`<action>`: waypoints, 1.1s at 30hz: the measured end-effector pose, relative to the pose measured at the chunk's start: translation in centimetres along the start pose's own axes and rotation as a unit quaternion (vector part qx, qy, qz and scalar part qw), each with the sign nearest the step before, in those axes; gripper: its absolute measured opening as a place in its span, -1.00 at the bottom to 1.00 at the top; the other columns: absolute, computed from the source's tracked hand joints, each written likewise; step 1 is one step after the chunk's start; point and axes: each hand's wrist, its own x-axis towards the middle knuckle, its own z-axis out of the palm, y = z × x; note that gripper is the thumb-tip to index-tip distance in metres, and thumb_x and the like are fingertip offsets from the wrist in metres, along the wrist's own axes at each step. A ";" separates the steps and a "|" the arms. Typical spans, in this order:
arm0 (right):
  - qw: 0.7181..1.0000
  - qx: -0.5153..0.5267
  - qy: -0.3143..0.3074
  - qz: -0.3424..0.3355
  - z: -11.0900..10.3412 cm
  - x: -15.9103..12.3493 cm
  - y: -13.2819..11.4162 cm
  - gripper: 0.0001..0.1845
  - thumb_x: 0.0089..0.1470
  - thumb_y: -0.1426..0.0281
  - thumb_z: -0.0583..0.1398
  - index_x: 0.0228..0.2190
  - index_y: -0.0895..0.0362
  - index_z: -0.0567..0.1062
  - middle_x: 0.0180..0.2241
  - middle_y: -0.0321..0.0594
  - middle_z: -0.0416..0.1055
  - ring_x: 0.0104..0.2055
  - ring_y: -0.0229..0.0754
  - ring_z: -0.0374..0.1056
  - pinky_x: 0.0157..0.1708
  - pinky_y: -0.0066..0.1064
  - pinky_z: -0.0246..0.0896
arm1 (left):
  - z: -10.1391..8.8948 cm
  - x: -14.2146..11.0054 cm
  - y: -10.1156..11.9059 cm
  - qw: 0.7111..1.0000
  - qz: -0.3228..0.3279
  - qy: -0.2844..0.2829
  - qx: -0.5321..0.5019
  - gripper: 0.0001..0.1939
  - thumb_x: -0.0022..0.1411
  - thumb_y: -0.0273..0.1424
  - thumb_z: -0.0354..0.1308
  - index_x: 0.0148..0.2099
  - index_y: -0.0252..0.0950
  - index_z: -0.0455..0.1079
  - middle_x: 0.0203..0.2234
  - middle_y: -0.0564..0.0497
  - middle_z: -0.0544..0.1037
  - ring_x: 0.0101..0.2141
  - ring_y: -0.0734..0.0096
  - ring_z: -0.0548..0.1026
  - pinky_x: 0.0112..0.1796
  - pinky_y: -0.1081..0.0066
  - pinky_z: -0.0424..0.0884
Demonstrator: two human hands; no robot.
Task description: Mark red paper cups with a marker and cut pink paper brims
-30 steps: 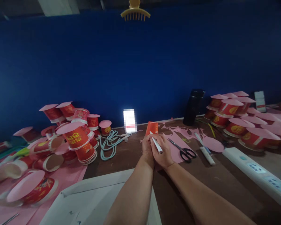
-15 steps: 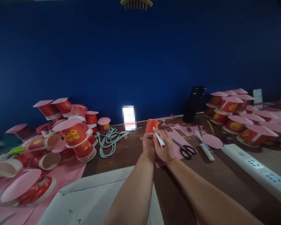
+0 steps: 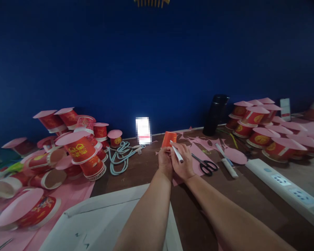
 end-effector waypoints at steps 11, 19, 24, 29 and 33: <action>1.000 -0.012 -0.003 0.006 0.0 0.0 0.0 -0.74 0.17 0.43 0.05 -0.10 0.09 0.39 -0.19 -0.14 0.44 -0.13 -0.08 0.30 -0.10 -0.19 0.16 | 0.9 -0.7 0.3 0.999 0.002 0.046 -0.004 -0.91 -0.17 -0.57 0.02 -0.62 -0.32 0.22 -0.70 0.07 0.30 -0.64 0.56 0.27 -0.50 0.49 0.22; 1.000 -0.018 -0.005 0.002 0.0 -0.1 0.0 -0.74 0.16 0.45 0.05 -0.11 0.10 0.39 -0.19 -0.15 0.44 -0.13 -0.09 0.29 -0.07 -0.19 0.15 | 1.2 -1.0 0.5 0.999 0.005 0.051 -0.013 -0.90 -0.15 -0.58 0.01 -0.62 -0.33 0.21 -0.71 0.08 0.29 -0.65 0.58 0.27 -0.50 0.52 0.20; 1.000 -0.028 -0.009 0.005 0.0 -0.2 0.0 -0.75 0.16 0.45 0.06 -0.11 0.10 0.38 -0.19 -0.16 0.44 -0.12 -0.09 0.29 -0.07 -0.20 0.14 | 0.9 -0.8 0.5 0.999 0.006 0.049 -0.014 -0.92 -0.17 -0.57 0.02 -0.60 -0.33 0.21 -0.69 0.09 0.29 -0.64 0.59 0.27 -0.49 0.53 0.20; 0.999 -0.037 -0.011 0.004 -0.1 -0.2 0.1 -0.75 0.16 0.45 0.06 -0.11 0.10 0.39 -0.19 -0.15 0.44 -0.12 -0.09 0.29 -0.07 -0.21 0.14 | 0.4 -0.4 0.4 0.999 0.006 0.044 -0.013 -0.92 -0.19 -0.56 0.06 -0.58 -0.33 0.21 -0.66 0.10 0.30 -0.61 0.59 0.28 -0.45 0.52 0.21; 0.999 -0.030 -0.017 -0.001 -0.2 -0.2 -0.1 -0.75 0.16 0.44 0.05 -0.11 0.11 0.39 -0.18 -0.14 0.44 -0.12 -0.09 0.29 -0.06 -0.20 0.12 | 0.4 -0.3 0.4 0.999 0.012 0.036 -0.010 -0.93 -0.19 -0.58 0.04 -0.58 -0.34 0.22 -0.66 0.08 0.31 -0.60 0.58 0.28 -0.44 0.51 0.22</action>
